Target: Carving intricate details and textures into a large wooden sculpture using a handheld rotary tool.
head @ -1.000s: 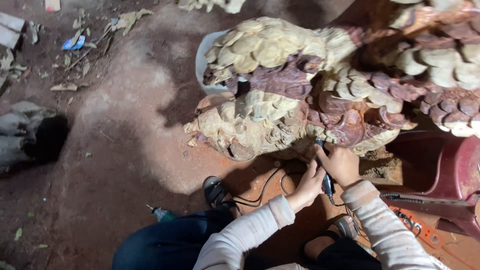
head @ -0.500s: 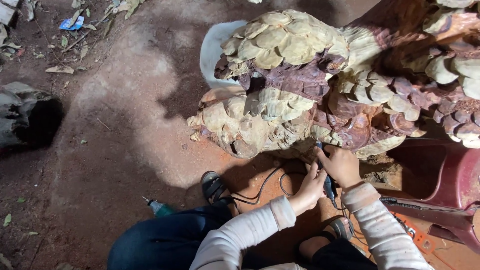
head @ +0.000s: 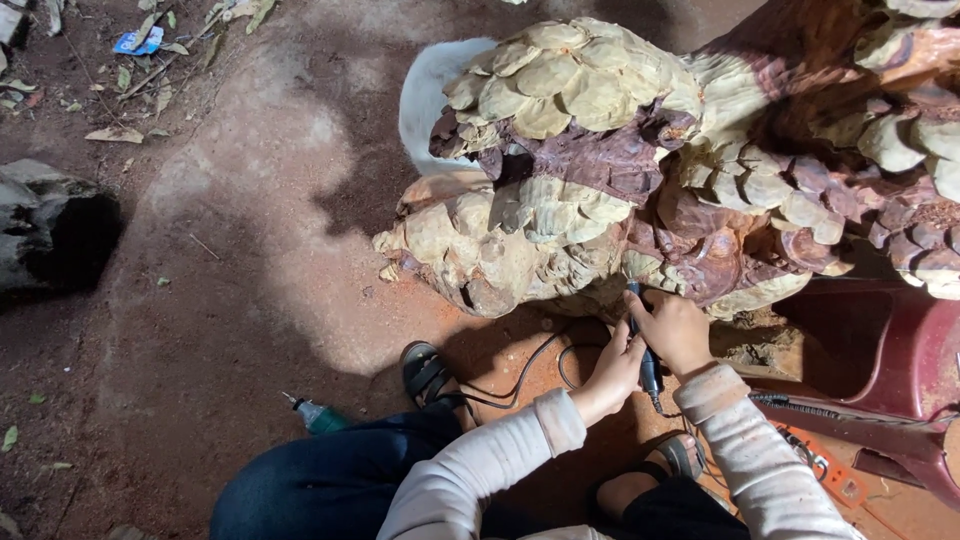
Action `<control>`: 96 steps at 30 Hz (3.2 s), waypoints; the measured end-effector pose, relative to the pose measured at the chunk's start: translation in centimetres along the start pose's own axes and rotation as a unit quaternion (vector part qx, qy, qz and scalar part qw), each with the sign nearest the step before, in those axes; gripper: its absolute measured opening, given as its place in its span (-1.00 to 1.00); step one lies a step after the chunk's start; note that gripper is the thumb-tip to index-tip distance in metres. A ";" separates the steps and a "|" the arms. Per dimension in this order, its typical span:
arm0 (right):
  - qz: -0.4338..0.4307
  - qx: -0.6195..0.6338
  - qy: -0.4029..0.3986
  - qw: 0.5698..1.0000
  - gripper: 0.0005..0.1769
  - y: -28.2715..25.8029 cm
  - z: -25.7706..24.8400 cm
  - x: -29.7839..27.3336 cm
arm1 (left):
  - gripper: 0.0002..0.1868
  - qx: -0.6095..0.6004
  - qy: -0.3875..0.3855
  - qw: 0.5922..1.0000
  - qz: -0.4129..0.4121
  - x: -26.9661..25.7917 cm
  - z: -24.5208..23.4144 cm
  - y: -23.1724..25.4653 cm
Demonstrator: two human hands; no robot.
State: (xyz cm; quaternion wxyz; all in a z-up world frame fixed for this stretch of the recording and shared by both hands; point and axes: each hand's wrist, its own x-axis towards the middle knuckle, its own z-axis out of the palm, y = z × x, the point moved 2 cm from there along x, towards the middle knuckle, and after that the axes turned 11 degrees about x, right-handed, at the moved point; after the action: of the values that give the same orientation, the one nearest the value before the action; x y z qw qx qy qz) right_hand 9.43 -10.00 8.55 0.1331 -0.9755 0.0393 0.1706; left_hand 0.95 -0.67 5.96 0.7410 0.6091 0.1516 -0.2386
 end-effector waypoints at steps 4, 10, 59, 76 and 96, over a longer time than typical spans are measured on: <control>-0.004 0.046 0.016 0.999 -0.32 -1.6 -1.3 -0.8 | -0.44 0.050 0.006 0.998 0.027 2.8 0.1 -2.8; 0.003 0.042 0.018 0.999 -0.31 -1.7 -1.0 -0.6 | -0.46 0.057 0.014 0.998 0.034 3.0 0.0 -3.2; -0.007 0.043 -0.024 0.999 -0.35 -4.8 2.6 1.3 | -0.45 0.454 0.072 0.878 0.136 1.8 -6.3 -0.3; -0.018 0.030 0.017 0.999 -0.35 -4.1 2.5 0.9 | -0.42 0.407 0.051 0.897 0.164 1.3 -6.6 1.0; -0.043 0.030 0.044 0.998 -0.35 -4.1 2.6 1.1 | -0.38 0.360 0.037 0.924 0.125 3.6 -6.2 -1.4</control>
State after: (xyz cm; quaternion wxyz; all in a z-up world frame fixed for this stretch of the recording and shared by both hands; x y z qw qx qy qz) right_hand 10.15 -5.38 6.83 0.1675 -0.9784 0.0085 0.1208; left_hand 3.65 4.53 1.59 0.4891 0.8574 0.0051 -0.1600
